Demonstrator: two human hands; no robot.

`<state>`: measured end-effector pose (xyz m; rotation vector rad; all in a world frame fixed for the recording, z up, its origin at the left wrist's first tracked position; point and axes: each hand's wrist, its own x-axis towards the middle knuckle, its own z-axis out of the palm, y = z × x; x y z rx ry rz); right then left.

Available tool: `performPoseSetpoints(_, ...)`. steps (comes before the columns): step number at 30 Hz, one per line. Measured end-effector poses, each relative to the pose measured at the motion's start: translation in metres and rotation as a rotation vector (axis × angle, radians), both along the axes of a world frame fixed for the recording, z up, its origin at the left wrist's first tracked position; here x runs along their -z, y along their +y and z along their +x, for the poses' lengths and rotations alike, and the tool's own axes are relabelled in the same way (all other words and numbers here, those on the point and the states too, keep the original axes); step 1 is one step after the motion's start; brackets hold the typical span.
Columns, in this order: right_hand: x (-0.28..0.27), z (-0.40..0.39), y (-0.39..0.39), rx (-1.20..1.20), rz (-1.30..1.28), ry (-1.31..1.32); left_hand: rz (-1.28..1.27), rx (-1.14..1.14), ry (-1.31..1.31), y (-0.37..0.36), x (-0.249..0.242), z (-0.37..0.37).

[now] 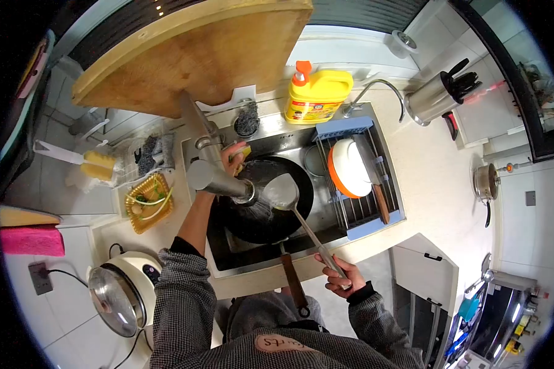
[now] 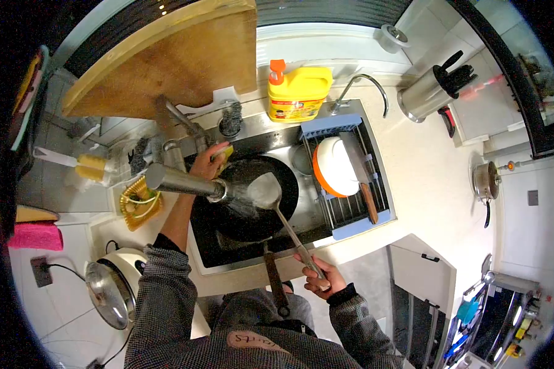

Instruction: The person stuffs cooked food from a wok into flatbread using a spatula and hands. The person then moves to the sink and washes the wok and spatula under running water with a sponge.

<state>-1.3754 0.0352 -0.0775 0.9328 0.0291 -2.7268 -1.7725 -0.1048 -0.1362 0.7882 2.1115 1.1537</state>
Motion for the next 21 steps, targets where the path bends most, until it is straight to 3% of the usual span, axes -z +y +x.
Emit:
performPoseSetpoints(2, -0.002, 0.007, 0.004, 0.011, -0.004, 0.010, 0.082, 0.003, 0.186, 0.008, 0.009, -0.005)
performPoseSetpoints(6, -0.008, 0.015, 0.011, 0.012, 0.071, 0.031, 0.104, -0.027, 0.213, 0.017, 0.021, 0.004)
performPoseSetpoints(9, -0.008, 0.018, 0.016, 0.021, 0.113, 0.046, -0.053, -0.140, -0.021, 0.017, 0.017, 0.023)
performPoseSetpoints(14, -0.011, 0.021, 0.025, 0.002, 0.181, 0.068, -0.261, -0.054, 0.091, 0.010, 0.043, 0.050)
performPoseSetpoints(16, -0.011, 0.021, 0.027, -0.003, 0.210, 0.055, -0.199, -0.191, 0.064, 0.004, 0.060, 0.063)
performPoseSetpoints(17, -0.010, 0.021, 0.028, -0.013, 0.234, 0.074, -0.242, -0.147, 0.009, 0.006, 0.046, 0.065)
performPoseSetpoints(18, -0.008, 0.021, 0.028, -0.024, 0.257, 0.094, -0.243, -0.150, 0.009, 0.001, 0.067, 0.065)
performPoseSetpoints(19, -0.007, 0.021, 0.027, -0.026, 0.255, 0.094, 0.032, -0.179, -0.120, -0.002, 0.070, 0.068)
performPoseSetpoints(21, -0.005, 0.021, 0.025, -0.005, 0.241, 0.080, 0.009, -0.191, -0.024, 0.002, 0.076, 0.078)
